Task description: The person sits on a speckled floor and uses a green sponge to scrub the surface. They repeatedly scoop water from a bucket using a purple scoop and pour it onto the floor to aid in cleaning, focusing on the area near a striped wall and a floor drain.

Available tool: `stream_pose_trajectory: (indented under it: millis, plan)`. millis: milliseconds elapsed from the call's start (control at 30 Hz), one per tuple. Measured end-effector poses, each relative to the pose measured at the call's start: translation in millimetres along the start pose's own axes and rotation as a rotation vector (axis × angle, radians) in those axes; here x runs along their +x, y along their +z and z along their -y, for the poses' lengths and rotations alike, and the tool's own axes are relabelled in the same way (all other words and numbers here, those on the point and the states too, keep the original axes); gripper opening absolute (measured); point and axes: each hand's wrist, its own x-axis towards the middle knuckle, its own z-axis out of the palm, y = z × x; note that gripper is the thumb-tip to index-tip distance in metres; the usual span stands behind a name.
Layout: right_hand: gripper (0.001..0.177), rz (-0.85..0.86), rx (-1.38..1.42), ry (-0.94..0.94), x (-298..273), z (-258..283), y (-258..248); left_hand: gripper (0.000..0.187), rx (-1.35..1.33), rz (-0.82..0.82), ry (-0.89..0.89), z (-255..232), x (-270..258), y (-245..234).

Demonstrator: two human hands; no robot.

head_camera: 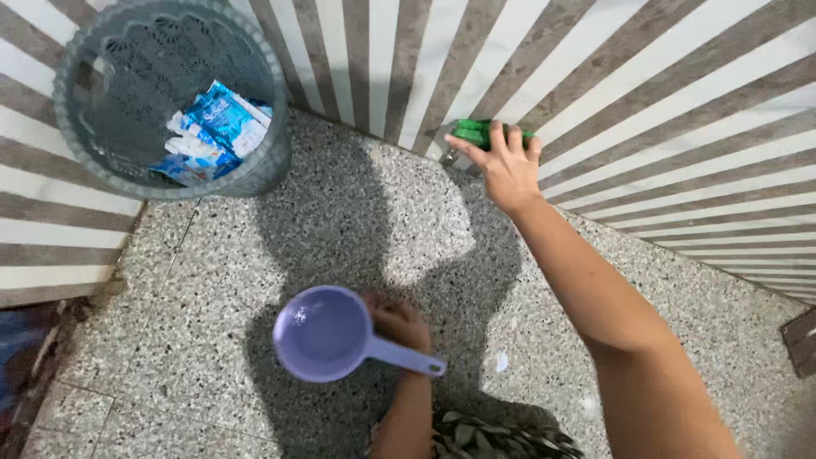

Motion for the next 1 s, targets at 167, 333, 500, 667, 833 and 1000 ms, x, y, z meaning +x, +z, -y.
stream_pose_trajectory:
  millis: [167,333,500,667,833,1000]
  plan:
    - [0.047,-0.749,0.26,0.172,39,-67,-22,0.058,0.432,-0.096,0.285,8,30,-2]
    - [0.061,-0.371,-0.027,0.17,26,-36,32,0.065,0.785,0.202,0.566,12,4,31]
    - [0.07,-0.17,0.005,0.158,-67,-23,90,0.07,0.944,0.384,0.385,17,2,45]
    - [0.069,-0.315,0.149,0.26,-67,-3,152,0.073,1.034,0.369,0.441,30,4,49]
    - [0.077,0.066,0.169,0.121,-31,63,174,0.073,1.008,0.373,0.469,40,5,48]
    - [0.078,0.241,0.167,0.159,-32,56,144,0.073,1.053,0.38,0.439,43,3,49]
